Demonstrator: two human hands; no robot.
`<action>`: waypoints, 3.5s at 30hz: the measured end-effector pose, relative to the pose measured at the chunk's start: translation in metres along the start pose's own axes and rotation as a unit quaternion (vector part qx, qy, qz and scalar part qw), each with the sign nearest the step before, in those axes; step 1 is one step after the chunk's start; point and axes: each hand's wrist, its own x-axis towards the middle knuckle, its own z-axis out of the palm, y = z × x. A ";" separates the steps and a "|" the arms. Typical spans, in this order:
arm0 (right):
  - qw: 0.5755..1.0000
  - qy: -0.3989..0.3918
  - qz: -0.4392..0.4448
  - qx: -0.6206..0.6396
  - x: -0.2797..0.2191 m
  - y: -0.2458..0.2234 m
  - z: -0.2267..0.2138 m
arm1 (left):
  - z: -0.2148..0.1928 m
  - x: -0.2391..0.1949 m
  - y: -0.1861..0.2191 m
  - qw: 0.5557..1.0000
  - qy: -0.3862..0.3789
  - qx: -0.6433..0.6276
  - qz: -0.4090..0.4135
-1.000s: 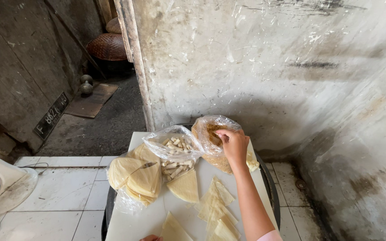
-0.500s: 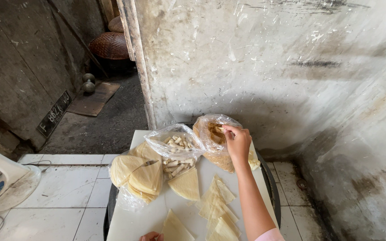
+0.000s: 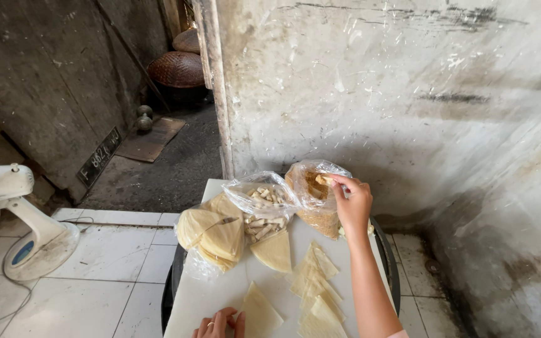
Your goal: The person places a grainy filling onto thin triangular wrappers and folds them into small packets. They repeat this process with several wrappers, placing the finished items on the cutting board.
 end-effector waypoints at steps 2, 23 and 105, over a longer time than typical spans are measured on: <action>0.999 -0.006 -0.031 -0.010 -0.011 -0.012 -0.009 | -0.016 0.008 0.016 1.000 -0.018 -0.016 -0.001; 0.971 -0.221 -0.086 0.006 -0.234 -0.082 -0.029 | -0.121 0.032 0.081 0.986 -0.102 -0.045 0.121; 0.981 -0.090 -0.093 -0.141 -0.234 -0.081 -0.035 | -0.129 0.036 0.081 0.977 -0.164 -0.079 0.111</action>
